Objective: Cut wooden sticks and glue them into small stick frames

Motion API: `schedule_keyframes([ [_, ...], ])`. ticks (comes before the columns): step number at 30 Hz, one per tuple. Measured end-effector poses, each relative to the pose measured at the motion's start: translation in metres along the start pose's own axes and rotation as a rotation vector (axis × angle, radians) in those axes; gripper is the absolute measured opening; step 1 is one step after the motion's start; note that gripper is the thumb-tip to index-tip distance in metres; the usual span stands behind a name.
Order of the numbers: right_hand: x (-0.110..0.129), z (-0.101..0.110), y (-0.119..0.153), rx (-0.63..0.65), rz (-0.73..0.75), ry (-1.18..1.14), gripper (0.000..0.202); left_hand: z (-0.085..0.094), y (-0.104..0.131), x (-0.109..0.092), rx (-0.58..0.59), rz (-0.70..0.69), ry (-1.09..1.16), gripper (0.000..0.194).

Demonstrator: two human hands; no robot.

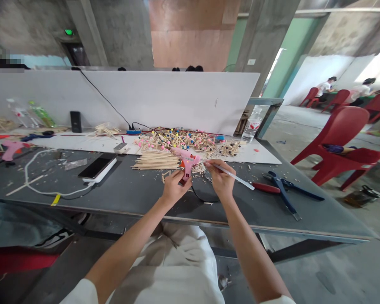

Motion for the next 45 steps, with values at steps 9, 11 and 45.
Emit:
schedule_keyframes([
  [9,0.002,0.002,0.004,0.011,-0.006,0.031,0.012,-0.003,0.002,0.003,0.035,-0.020,-0.053,0.010],
  [11,0.002,0.002,0.004,0.011,-0.016,0.021,0.012,-0.004,0.003,0.005,0.048,-0.017,-0.054,0.009],
  [45,-0.046,-0.037,0.006,0.482,-0.441,-0.113,0.028,0.055,0.002,0.102,0.482,0.441,0.051,0.034],
])
Point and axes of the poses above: each hand's wrist, its own y-axis away from the middle knuckle, its own z-axis out of the back of the hand, x = y × z, the point moved 4 cm from there along -y, towards the middle knuckle, and after that the axes turned 1 degree about -x, right-handed, at the moved point
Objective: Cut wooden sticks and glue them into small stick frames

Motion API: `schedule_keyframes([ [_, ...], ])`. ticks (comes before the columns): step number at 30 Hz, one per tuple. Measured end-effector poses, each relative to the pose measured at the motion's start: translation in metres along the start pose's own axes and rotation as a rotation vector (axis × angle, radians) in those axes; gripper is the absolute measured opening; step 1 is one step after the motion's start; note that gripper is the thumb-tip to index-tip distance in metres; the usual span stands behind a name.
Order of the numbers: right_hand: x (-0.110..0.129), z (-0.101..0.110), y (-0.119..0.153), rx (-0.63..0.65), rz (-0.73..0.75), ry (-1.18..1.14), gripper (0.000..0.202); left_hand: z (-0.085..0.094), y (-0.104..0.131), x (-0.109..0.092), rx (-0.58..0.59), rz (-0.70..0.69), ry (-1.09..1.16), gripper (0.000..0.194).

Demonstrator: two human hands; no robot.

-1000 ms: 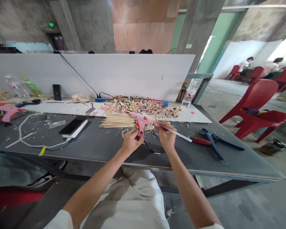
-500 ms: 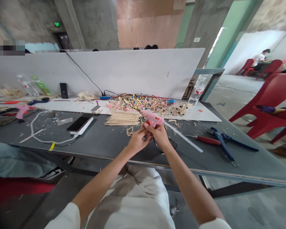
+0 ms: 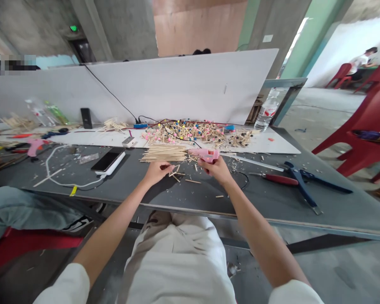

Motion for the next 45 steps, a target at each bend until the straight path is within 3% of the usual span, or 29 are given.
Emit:
schedule_keyframes([
  [4,-0.003,-0.012,0.006,0.125,-0.007,0.046,0.026,-0.002,0.004,0.001,-0.009,0.053,0.142,0.038],
  [10,-0.005,-0.020,0.010,0.144,0.030,0.058,0.035,-0.006,0.004,0.010,-0.001,0.182,0.294,0.041],
  [14,-0.009,-0.023,0.010,0.183,0.049,0.039,0.032,-0.009,0.004,0.011,-0.014,0.195,0.346,0.040],
  [23,-0.013,-0.025,0.011,0.147,0.075,0.117,0.018,-0.008,0.005,0.006,0.008,0.145,0.359,0.038],
  [30,-0.013,-0.024,0.009,0.075,0.092,0.068,0.026,-0.009,0.006,0.007,0.023,0.147,0.358,0.038],
  [36,-0.018,-0.025,0.009,0.184,0.018,0.229,0.023,-0.009,0.005,0.006,0.036,0.135,0.325,0.040],
  [45,-0.014,-0.028,0.010,0.289,0.063,0.265,0.035,-0.011,0.005,0.009,0.045,0.146,0.302,0.041],
])
Point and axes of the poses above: each hand's wrist, its own y-axis away from the middle knuckle, its own z-axis out of the back of the hand, x = y × z, the point moved 4 cm from there along -y, towards the middle knuckle, and after that the axes turned 1 degree about -x, right-handed, at the moved point
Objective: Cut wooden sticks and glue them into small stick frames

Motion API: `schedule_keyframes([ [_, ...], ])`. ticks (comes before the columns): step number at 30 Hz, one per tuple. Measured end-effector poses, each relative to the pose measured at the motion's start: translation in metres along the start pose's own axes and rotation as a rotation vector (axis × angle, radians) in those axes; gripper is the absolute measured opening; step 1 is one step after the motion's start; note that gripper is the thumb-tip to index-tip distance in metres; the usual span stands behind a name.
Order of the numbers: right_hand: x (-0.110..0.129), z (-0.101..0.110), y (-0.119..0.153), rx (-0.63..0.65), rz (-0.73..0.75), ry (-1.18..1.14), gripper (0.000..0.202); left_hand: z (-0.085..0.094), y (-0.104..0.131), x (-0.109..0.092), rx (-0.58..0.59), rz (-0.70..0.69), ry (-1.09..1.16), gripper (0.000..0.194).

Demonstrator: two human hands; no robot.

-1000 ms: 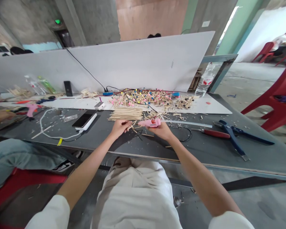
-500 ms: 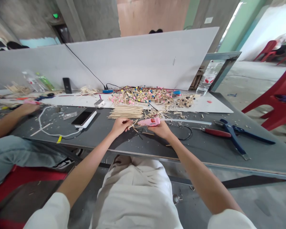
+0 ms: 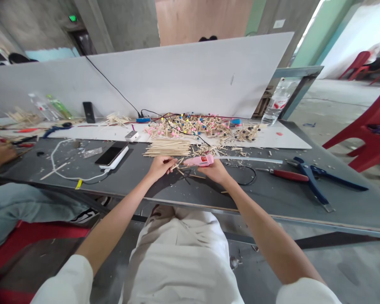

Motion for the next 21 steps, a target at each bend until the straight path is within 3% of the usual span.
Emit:
schedule_keyframes([
  [21,0.0049,-0.0013,-0.0004,0.092,0.070,-0.066,0.041,-0.0003,0.0011,0.0001,-0.003,0.077,0.075,0.041],
])
Point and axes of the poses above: each hand's wrist, its own y-axis away from the middle knuckle, its own z-axis out of the back of the hand, x = y × z, the point moved 4 cm from there along -y, towards the middle knuckle, and after that the axes turned 1 degree about -x, right-handed, at the moved point
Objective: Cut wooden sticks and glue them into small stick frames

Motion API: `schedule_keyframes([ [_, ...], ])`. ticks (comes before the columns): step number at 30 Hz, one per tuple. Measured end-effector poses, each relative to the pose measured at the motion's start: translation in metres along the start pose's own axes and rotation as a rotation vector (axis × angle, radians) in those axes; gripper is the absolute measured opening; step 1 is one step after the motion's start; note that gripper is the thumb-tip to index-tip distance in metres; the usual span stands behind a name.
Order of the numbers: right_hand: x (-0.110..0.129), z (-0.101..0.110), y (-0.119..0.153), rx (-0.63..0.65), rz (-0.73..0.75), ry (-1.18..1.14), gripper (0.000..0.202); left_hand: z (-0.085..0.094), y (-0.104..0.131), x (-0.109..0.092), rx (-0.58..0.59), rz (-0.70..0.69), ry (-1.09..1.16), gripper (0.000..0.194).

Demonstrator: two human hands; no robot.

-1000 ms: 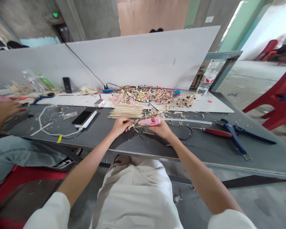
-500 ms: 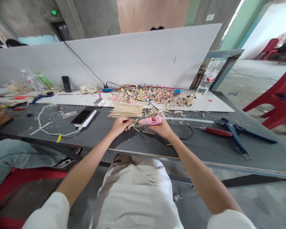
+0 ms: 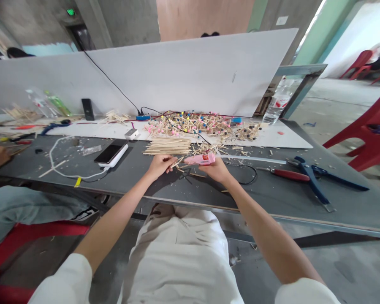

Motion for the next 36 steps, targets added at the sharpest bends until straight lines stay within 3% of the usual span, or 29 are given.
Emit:
schedule_keyframes([
  [5,-0.009,0.004,0.000,-0.054,-0.030,0.034,0.041,-0.001,0.001,0.000,0.018,0.020,0.022,0.040],
  [10,-0.005,0.001,0.000,-0.030,-0.010,-0.010,0.040,-0.002,0.001,-0.001,0.015,0.068,0.047,0.037],
  [15,-0.007,0.006,0.003,-0.157,-0.089,0.034,0.036,-0.004,0.000,0.001,0.043,0.125,0.132,0.033],
  [23,-0.007,0.012,0.002,-0.209,-0.148,0.008,0.029,-0.005,-0.006,0.013,0.047,0.193,0.213,0.030],
  [26,-0.010,0.020,0.002,-0.306,-0.268,-0.115,0.016,-0.004,-0.007,0.015,0.039,0.199,0.229,0.030],
  [31,-0.018,0.044,0.001,-0.473,-0.336,-0.500,0.020,-0.003,-0.007,0.016,0.022,0.212,0.257,0.031],
  [36,-0.039,0.069,-0.004,-0.500,-0.505,-0.496,0.017,-0.001,-0.008,0.016,-0.003,0.232,0.287,0.033],
])
Point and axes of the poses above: each hand's wrist, its own y-axis away from the middle knuckle, its own z-axis out of the back of the hand, x = y × z, the point moved 4 cm from there along -y, towards the middle knuckle, and after that the axes turned 1 degree about -x, right-handed, at the moved point
